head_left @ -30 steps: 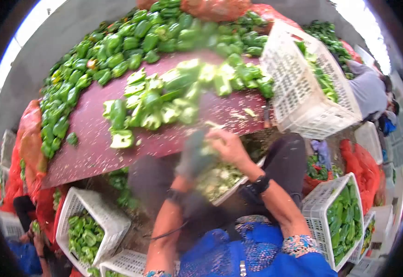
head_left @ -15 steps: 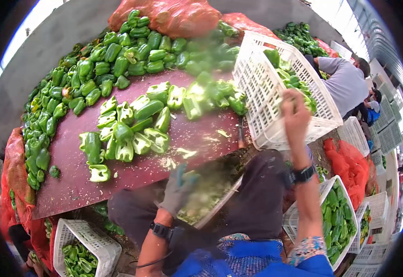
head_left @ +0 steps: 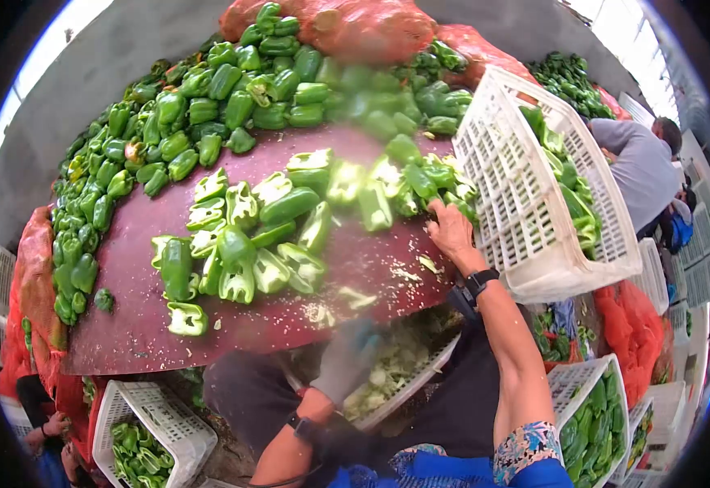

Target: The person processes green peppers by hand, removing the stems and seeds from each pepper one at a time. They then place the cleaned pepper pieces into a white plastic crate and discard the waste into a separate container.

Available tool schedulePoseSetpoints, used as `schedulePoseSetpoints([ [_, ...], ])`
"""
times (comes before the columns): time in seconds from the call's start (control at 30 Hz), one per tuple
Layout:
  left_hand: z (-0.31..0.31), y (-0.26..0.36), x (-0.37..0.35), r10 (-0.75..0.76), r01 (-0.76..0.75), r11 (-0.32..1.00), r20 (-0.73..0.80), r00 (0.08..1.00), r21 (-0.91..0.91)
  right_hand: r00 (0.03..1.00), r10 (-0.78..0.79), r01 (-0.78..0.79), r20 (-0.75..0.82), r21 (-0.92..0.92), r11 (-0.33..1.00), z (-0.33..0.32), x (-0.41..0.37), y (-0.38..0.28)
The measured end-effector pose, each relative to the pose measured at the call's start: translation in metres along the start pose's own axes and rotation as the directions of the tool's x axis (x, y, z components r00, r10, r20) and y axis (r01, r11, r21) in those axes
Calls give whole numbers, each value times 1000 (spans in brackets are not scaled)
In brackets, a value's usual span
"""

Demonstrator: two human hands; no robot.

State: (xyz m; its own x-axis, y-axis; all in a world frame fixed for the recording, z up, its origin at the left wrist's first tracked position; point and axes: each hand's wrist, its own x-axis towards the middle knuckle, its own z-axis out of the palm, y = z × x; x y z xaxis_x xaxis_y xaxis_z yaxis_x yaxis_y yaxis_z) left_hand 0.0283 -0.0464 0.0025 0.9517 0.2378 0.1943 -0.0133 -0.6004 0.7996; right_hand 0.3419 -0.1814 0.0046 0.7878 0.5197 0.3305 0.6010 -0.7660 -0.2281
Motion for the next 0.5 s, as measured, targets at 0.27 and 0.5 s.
schedulePoseSetpoints([
  [0.27,5,-23,4,-6,6,1000,-3,1000,6,990,-128,130,-64,29,991,13,6,8],
  [0.5,11,-7,24,-338,233,127,179,924,-964,918,-395,389,-32,263,883,-66,-99,-83],
])
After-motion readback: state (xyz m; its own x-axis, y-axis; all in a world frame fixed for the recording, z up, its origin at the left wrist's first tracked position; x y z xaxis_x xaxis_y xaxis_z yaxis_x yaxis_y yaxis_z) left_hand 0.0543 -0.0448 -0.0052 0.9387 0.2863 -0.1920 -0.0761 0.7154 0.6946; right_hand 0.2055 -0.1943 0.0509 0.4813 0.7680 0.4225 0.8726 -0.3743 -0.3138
